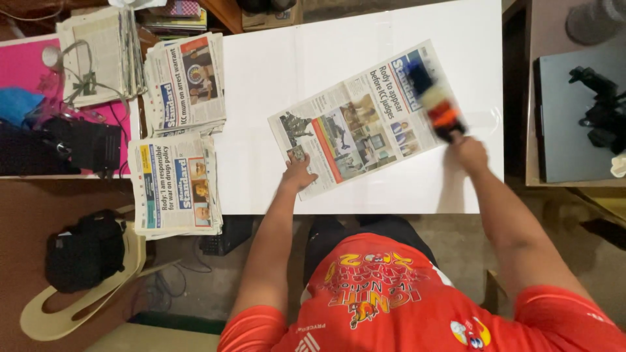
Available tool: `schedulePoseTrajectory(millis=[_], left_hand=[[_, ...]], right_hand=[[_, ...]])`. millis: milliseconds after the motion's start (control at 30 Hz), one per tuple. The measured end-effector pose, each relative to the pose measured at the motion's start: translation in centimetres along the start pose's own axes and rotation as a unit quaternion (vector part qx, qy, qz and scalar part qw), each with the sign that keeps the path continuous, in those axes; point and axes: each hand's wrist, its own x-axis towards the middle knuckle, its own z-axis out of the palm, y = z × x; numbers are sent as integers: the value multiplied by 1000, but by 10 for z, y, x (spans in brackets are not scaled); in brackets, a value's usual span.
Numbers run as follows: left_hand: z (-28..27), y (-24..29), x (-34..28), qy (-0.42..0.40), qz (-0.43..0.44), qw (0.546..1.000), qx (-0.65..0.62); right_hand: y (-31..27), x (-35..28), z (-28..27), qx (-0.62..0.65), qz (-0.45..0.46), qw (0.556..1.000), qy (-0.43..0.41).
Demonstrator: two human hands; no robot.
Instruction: Dusting and flipping through newspapers on a table using a feather duster.
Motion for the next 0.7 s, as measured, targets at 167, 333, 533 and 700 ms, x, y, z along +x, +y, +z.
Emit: schedulePoseTrajectory(millis=[167, 333, 533, 700], left_hand=[[4, -2, -4, -3, 20, 1000, 16], [-7, 2, -13, 2, 37, 998, 47], [-11, -8, -17, 3, 80, 993, 83], [23, -36, 44, 31, 159, 974, 156]], right_hand=[[23, -1, 2, 45, 32, 992, 113], [7, -83, 83, -73, -140, 987, 17], [31, -99, 71, -36, -53, 996, 55], [-16, -107, 74, 5, -7, 995, 103]])
